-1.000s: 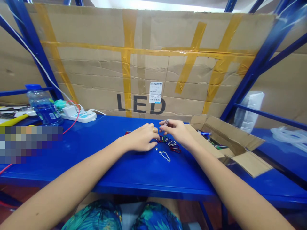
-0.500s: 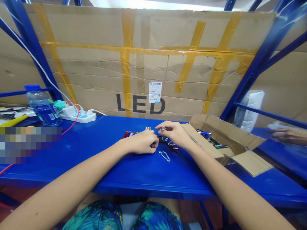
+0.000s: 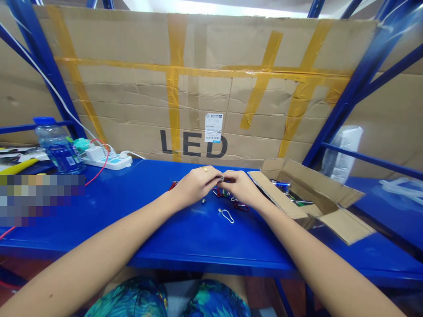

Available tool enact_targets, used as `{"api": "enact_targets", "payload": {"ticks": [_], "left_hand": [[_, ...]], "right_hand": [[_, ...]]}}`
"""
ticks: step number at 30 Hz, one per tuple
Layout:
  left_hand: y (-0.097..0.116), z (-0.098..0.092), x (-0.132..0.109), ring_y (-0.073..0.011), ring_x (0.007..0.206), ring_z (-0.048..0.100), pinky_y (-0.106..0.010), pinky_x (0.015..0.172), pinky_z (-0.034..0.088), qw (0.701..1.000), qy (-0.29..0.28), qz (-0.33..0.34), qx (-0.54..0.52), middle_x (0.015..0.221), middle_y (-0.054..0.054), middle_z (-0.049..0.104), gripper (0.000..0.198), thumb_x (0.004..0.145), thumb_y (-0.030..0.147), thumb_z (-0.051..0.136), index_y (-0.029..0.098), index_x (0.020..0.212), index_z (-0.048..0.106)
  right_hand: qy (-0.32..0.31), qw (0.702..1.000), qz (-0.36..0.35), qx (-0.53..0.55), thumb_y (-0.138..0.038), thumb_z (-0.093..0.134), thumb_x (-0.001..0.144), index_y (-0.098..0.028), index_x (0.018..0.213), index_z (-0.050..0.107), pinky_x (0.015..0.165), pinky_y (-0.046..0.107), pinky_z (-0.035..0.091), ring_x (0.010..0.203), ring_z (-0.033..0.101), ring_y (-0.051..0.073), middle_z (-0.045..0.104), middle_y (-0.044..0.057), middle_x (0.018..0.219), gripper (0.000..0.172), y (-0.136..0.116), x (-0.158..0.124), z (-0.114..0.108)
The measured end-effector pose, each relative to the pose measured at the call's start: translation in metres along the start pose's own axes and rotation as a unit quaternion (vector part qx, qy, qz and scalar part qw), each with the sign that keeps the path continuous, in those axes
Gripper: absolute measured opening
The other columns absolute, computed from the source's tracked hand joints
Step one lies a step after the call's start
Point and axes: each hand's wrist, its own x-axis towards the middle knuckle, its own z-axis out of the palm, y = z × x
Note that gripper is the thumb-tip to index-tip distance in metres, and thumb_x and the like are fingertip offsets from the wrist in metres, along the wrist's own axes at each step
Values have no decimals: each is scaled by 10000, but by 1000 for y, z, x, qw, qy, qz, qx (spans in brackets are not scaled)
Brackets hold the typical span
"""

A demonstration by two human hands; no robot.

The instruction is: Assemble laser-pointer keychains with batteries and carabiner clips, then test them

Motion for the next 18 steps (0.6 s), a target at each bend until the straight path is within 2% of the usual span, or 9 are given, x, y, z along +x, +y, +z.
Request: {"api": "enact_targets", "payload": {"ticks": [5,9,13,16,18], "left_hand": [[1,-3,0,-167,848,646,-297,746,533,999,-41,9,-11,909,-90,687,176,951,162,463,138,977,635],[3,-6,1,-168,797,628,-309,720,513,997,-37,-64,-11,884,-69,675,114,905,164,519,135,963,612],[6,-5,2,-187,885,612,-337,793,495,993,-59,-97,-43,944,-68,659,152,873,203,596,143,1011,617],[6,-1,3,-184,888,608,-336,811,486,988,-43,-129,-73,915,-57,650,110,873,205,605,157,963,644],[6,0,4,-175,860,615,-325,795,484,980,-20,-173,-92,885,-45,658,72,855,189,617,165,912,652]], "right_hand": [[3,1000,1,27,-199,612,733,-161,731,716,701,284,438,737,590,169,688,19,754,111,2,1,0],[26,999,17,16,-212,636,722,-164,685,701,731,297,441,775,601,185,686,28,761,88,4,1,-1],[23,1000,3,14,-214,633,732,-161,706,702,709,290,442,754,599,178,671,26,753,91,1,0,0],[1,1000,11,17,-220,631,753,-159,755,705,692,282,449,738,605,169,671,28,774,96,-1,-2,3],[9,999,42,-13,-222,677,731,-157,811,704,695,279,457,763,618,171,690,39,827,106,-2,-3,4]]}}
